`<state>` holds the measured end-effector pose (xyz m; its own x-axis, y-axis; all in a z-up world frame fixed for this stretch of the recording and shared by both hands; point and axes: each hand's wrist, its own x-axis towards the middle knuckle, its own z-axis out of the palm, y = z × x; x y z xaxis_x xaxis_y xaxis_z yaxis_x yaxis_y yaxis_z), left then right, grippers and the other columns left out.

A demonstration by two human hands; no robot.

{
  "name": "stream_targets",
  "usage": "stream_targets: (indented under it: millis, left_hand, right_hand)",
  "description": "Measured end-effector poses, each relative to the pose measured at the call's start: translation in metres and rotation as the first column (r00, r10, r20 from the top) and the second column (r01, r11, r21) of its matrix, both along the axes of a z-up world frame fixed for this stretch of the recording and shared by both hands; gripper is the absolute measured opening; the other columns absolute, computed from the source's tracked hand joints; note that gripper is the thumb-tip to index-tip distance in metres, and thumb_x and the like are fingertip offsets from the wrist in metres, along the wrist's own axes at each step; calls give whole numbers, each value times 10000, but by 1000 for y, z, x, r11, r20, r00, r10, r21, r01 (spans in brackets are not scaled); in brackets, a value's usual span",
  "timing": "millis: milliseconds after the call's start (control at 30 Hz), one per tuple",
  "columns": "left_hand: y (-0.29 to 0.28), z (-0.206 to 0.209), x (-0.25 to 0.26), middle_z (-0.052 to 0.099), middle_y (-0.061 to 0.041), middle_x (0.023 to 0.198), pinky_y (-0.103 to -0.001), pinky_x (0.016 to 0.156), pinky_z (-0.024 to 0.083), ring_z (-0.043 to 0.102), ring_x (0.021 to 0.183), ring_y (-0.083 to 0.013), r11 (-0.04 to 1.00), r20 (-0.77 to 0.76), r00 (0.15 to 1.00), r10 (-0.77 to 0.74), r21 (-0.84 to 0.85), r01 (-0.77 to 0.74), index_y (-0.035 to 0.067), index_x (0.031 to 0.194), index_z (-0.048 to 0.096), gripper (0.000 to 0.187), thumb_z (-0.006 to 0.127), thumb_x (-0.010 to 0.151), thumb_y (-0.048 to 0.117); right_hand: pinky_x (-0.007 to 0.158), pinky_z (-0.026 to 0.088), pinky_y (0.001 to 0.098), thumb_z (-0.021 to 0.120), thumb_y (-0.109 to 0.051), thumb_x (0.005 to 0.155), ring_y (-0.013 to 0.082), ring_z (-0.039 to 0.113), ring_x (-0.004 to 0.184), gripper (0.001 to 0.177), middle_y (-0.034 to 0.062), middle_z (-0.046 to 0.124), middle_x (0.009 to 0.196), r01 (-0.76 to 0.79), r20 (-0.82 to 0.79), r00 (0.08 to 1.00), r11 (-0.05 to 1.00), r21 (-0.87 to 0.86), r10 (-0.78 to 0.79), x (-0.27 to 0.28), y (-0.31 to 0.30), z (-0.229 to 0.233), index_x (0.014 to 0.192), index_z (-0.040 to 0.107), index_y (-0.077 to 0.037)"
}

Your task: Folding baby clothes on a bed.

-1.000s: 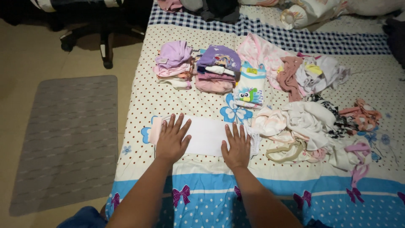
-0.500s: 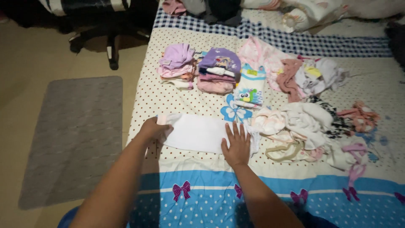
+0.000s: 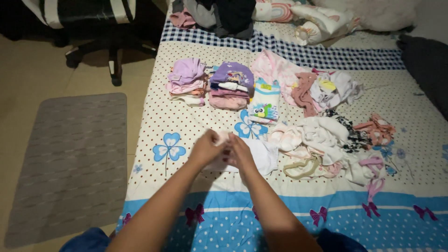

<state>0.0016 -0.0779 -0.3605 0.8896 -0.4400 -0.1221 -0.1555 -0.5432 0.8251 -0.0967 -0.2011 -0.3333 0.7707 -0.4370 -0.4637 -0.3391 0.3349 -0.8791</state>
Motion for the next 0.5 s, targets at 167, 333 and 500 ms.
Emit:
stream_targets:
  millis: [167,333,500]
  left_hand:
    - [-3,11,-27,719,-184,1072,-442,914,545,704,1022,-352,993,-12,997,-74,-94,73,28,1182,634,510,668,863,423]
    - [-2,-24,-33,546,-169,1436,-527,1092,393,480,1345,-376,982,531,826,-190,104,159,67,1364,558,470,525,944,275]
    - [10,-44,-47,173,-146,1679,-588,1210,134,121,1552,-337,817,465,720,-516,519,250,49,1585,257,678,456,979,279]
  right_hand:
    - [979,521,458,703,-448,876,298,623,1204,745,167,657,1305,68,95,995,918,-390,-34,7,-38,-77,1459,494,-34]
    - [1181,400,541,596,-267,921,378,455,1410,692,228,510,1507,263,257,965,306,-915,-59,-5,-17,-52,1539,428,-5]
    - [1162,159,642,573,-293,979,391,220,1518,652,173,341,1632,-155,-186,932,-123,-980,311,-24,3,-63,1543,363,-42]
